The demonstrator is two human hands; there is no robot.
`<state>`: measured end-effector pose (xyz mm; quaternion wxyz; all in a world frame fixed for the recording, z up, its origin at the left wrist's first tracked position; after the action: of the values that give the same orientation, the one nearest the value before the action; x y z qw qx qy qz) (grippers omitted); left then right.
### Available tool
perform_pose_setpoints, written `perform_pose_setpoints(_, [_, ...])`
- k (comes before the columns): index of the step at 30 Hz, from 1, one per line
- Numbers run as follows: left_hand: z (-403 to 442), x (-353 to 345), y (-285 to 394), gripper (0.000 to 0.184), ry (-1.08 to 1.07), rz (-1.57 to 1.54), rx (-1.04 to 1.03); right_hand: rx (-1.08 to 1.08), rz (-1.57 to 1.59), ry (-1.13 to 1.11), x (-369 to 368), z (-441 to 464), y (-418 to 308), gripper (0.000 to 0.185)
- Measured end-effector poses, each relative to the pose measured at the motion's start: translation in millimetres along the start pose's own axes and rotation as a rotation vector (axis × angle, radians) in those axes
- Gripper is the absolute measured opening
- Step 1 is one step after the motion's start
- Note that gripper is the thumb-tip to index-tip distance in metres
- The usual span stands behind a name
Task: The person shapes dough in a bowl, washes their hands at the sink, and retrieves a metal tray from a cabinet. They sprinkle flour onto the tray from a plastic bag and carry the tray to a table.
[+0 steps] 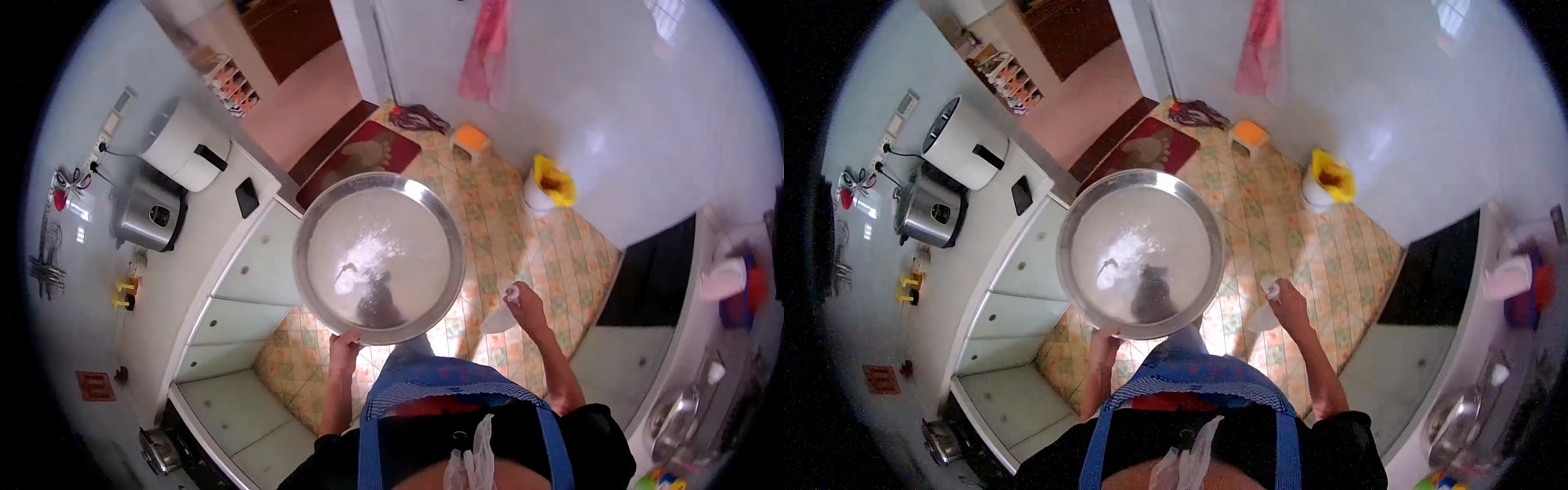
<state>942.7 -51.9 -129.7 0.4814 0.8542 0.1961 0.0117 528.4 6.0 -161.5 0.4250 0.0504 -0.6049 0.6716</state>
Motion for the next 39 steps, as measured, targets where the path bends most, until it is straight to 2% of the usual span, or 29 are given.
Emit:
perform_pose_setpoints(4, [71,-10,39,0.046,0.031,-0.052,0.013,0.079,-0.02,-0.08,-69,93,-19,0.027])
perform_pose_setpoints(6, [111,-29,59,0.045,0.024,-0.107,0.012,0.005,-0.047,0.018,-91,133,-15,0.026])
perform_pose_setpoints(8, [148,-56,86,0.039,0.017,-0.185,0.006,-0.009,-0.051,0.045,-107,177,-22,0.021])
perform_pose_setpoints(10, [185,-84,111,0.03,-0.016,-0.155,0.061,-0.157,0.034,0.011,-123,220,-22,0.023])
perform_pose_setpoints(11, [201,-99,126,0.024,-0.043,-0.045,-0.055,-0.147,0.038,0.01,-130,240,-25,0.023])
perform_pose_setpoints(15, [284,-150,170,0.038,-0.102,-0.221,0.076,-0.07,-0.019,0.065,-170,325,-37,0.021])
perform_pose_setpoints(20, [401,-221,237,0.043,-0.112,-0.288,0.05,-0.128,-0.105,0.045,-246,450,-34,0.028])
perform_pose_setpoints(22, [462,-243,260,0.045,-0.111,-0.3,0.053,-0.102,-0.087,0.024,-292,506,-22,0.031])
perform_pose_setpoints(24, [495,-273,308,0.045,-0.098,-0.32,0.031,0.028,-0.051,0.048,-326,570,-33,0.029])
perform_pose_setpoints(25, [511,-284,332,0.045,-0.086,-0.326,0.017,0.022,-0.089,0.006,-346,603,-43,0.028])
perform_pose_setpoints(26, [536,-289,351,0.045,-0.084,-0.322,0.004,0.026,-0.076,0.008,-366,639,-55,0.028])
perform_pose_setpoints(28, [577,-276,370,0.046,0.097,-0.281,0.014,0.128,0.015,-0.054,-405,698,-94,0.027])
perform_pose_setpoints(29, [589,-274,388,0.043,0.18,-0.277,-0.049,0.171,0.041,-0.062,-425,726,-114,0.029])
perform_pose_setpoints(30, [602,-274,403,0.043,0.19,-0.287,-0.039,0.176,0.034,-0.076,-447,755,-131,0.029])
perform_pose_setpoints(32, [628,-274,438,0.044,0.245,-0.318,-0.075,0.114,0.069,-0.279,-499,811,-161,0.035])
perform_pose_setpoints(33, [649,-272,447,0.044,0.246,-0.321,-0.069,0.115,0.064,-0.283,-523,837,-175,0.035])
perform_pose_setpoints(35, [692,-256,464,0.046,0.3,-0.343,-0.14,0.31,0.163,-0.208,-561,881,-218,0.036])
perform_pose_setpoints(36, [711,-244,471,0.046,0.304,-0.341,-0.136,0.306,0.162,-0.213,-581,900,-235,0.036])
perform_pose_setpoints(38, [761,-230,490,0.042,0.366,-0.413,-0.028,0.152,0.063,-0.405,-626,943,-268,0.037])
perform_pose_setpoints(39, [783,-235,505,0.042,0.361,-0.409,-0.024,0.147,0.06,-0.4,-652,961,-271,0.037])
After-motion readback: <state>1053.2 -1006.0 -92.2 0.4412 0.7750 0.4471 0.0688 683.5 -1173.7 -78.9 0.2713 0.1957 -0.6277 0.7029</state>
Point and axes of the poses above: each hand's wrist, its own z-axis towards the middle knuckle, its own x-axis out of the back of the hand, y = z × x, the point moved 5 cm from there along z, towards the middle knuckle, and after that the axes turned 13 degrees about y, right-handed, at the moved point
